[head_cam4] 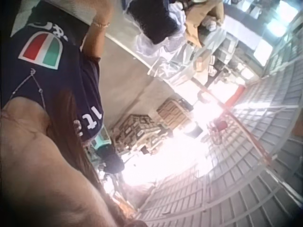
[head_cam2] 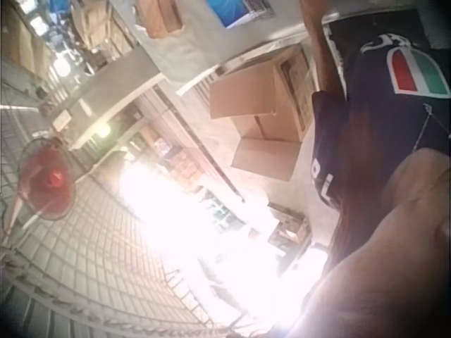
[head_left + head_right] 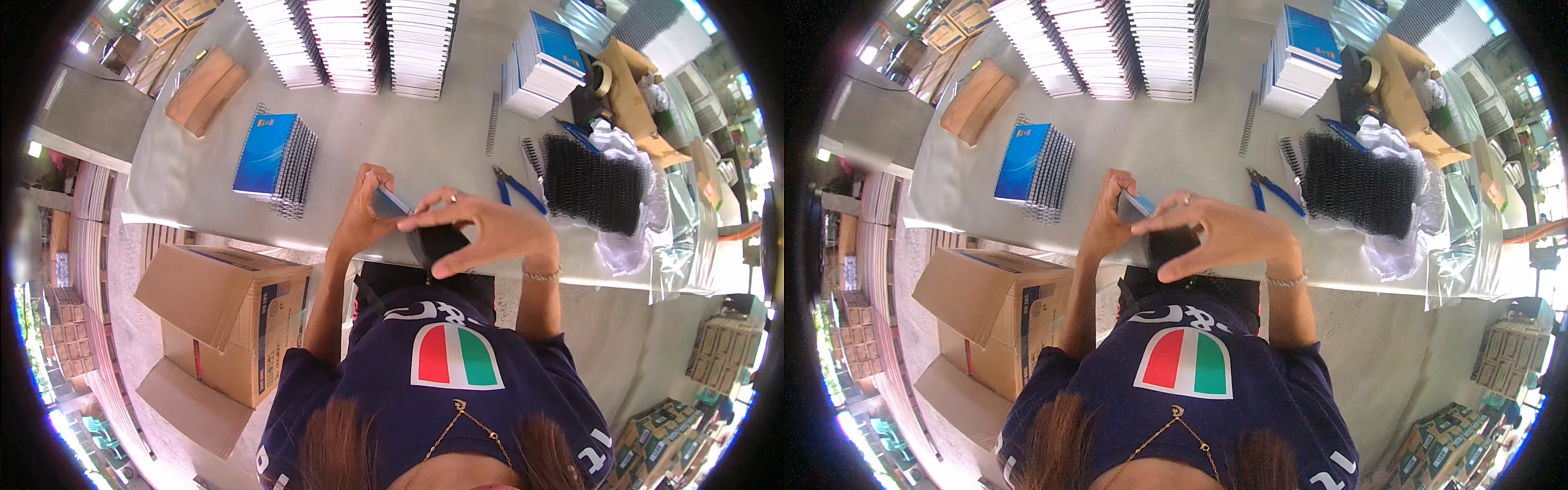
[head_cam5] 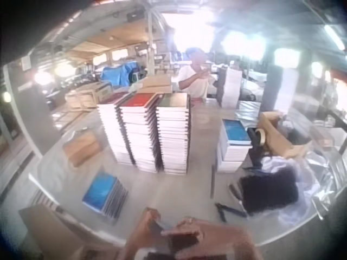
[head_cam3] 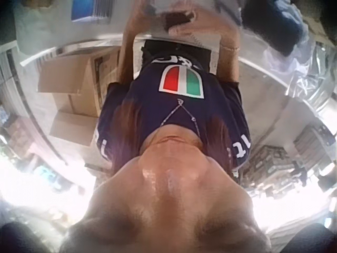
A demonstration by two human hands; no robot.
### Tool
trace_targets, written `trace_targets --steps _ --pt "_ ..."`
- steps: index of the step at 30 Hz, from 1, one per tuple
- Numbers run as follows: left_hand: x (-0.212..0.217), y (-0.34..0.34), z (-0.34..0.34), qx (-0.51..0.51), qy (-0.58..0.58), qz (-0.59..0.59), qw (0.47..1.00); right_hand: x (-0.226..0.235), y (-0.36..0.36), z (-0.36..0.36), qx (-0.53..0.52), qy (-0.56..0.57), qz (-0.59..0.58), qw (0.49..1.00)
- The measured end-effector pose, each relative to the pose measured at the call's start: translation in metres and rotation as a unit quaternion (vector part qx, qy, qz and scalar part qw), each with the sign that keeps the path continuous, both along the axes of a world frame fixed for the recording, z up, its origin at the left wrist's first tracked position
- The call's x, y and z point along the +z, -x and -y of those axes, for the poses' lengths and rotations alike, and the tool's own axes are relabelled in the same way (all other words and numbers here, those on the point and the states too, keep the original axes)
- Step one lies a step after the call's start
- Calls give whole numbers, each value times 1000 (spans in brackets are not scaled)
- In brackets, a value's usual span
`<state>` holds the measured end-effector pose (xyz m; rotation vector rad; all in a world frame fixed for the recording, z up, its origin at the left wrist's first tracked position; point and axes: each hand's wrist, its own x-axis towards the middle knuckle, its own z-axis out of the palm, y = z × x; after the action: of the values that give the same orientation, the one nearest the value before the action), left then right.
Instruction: The person assembles spiral-bound notebooks by inserting a metal coil into the punched holes of a blue notebook cover. They use pliers to secure the coil ends and place the finished notebook on a stack. The process is repeated for multiple notebooks.
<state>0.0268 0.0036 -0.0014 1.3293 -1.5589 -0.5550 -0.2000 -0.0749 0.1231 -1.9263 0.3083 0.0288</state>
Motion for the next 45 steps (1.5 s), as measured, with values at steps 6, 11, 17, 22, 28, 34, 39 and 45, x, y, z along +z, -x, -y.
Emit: trace_targets --steps 6,11,17,22,28,34,39,45 --pt "5 3 -1 -3 -7 -3 1000 -12 -4 12 -94 35 -20 995" --pt "1 0 1 -10 17 -17 1000 -15 -4 5 -81 -4 -2 997" --pt "0 0 1 -4 5 -16 1000 -10 -6 1 -88 50 31 994" --pt "3 1 -6 -12 -52 -34 998 -14 -10 2 -79 137 11 987" --pt "1 4 -8 -32 -48 -53 997 -16 -9 3 -19 120 16 992" --pt "-4 6 -8 -41 -19 -153 987 -31 -8 28 -129 42 2 991" --pt "-8 6 -5 -104 -64 -343 931 -54 -11 25 -146 146 -7 978" --pt "-17 -5 -8 -125 -107 -318 934 -17 -25 1 -70 169 59 981"
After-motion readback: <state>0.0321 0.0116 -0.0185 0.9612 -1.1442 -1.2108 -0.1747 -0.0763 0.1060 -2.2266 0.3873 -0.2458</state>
